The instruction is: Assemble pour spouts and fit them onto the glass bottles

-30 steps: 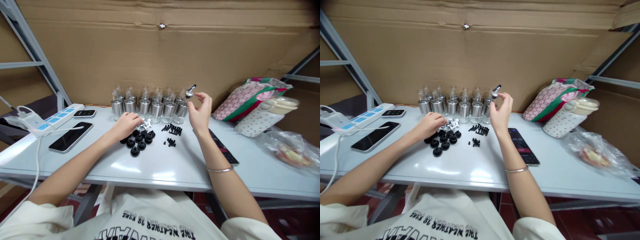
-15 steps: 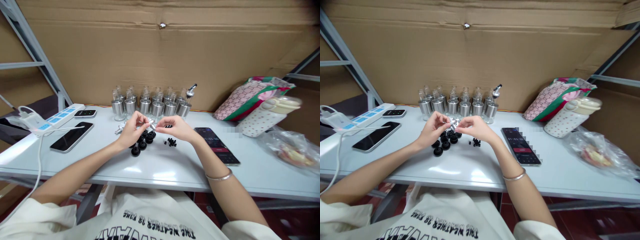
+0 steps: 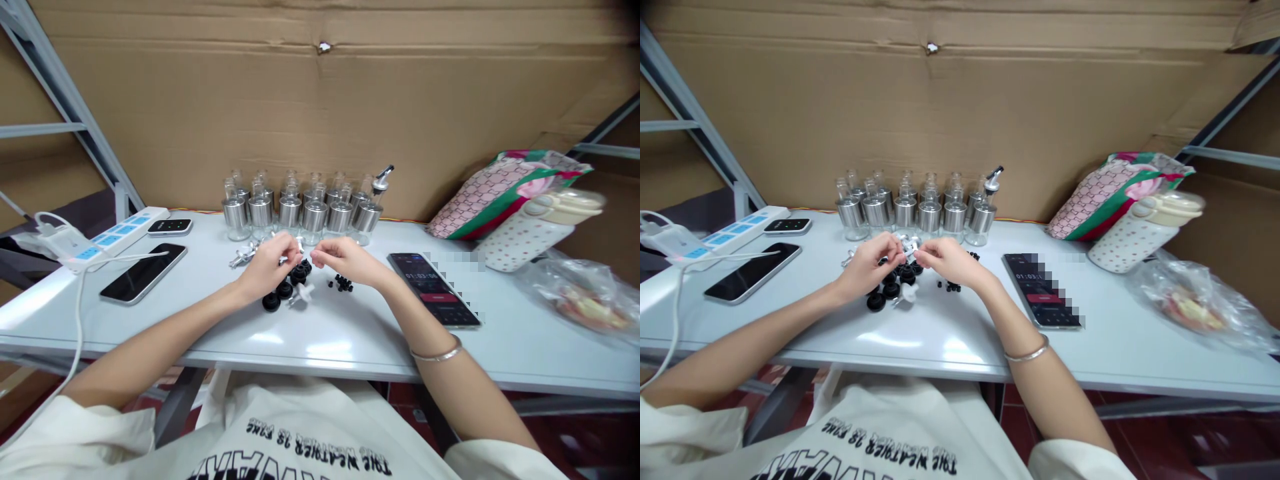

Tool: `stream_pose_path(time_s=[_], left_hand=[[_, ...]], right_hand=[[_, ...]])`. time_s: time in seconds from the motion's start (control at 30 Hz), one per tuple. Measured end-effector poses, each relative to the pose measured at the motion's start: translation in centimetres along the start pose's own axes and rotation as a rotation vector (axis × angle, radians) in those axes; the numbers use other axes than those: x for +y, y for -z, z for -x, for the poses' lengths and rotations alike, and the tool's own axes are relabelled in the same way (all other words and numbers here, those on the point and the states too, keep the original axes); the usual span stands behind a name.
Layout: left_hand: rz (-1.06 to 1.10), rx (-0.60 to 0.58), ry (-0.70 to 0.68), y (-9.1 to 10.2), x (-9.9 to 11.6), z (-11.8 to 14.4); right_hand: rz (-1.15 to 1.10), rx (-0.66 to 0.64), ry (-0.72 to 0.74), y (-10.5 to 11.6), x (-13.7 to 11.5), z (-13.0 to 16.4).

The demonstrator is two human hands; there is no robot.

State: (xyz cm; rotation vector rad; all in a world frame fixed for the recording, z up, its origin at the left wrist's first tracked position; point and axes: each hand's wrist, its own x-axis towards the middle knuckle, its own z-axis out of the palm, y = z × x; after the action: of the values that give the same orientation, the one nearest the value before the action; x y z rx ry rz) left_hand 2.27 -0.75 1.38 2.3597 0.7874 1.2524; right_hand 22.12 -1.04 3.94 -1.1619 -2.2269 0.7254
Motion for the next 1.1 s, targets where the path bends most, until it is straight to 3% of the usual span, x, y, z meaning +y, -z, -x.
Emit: stream_pose_path(time_s=[0.13,0.3,0.43,0.67,0.93,1.0,1.1], left_hand=[[-0.191,-0.219,-0.185,0.0,0.1,0.4],[-0.295,-0.452,-0.524,-1.1,1.6,1.3],[-0.347,-0.595,-0.531,-2.1,1.8,1.8],[-0.187,-0.376,-0.338,-1.1,0.3,1.2],[-0.064,0.006,-0.499,-0.5,1.6,1.5],[-0.055,0.035,-0.495,-0.4,1.7,1.6],[-0.097,0.048,-0.495,-0.2,1.6,1.5]], right_hand=[[0.028,-0.016,0.006,-0.2,0.4,0.0],[0.011,0.056,0.013,-0.1,1.1,-0.2],[-0.042,0.054,0.008,0.3,1.1,-0.1],[-0.152,-0.084,-0.039,1.1,1.3,0.2],[-0.36,-0.343,0.018,1.4,0.7,0.5],[-0.441,-0.389,0.042,1.4,0.4,0.6],[-0.497,-0.356,0.019,1.3,0.2,0.7]])
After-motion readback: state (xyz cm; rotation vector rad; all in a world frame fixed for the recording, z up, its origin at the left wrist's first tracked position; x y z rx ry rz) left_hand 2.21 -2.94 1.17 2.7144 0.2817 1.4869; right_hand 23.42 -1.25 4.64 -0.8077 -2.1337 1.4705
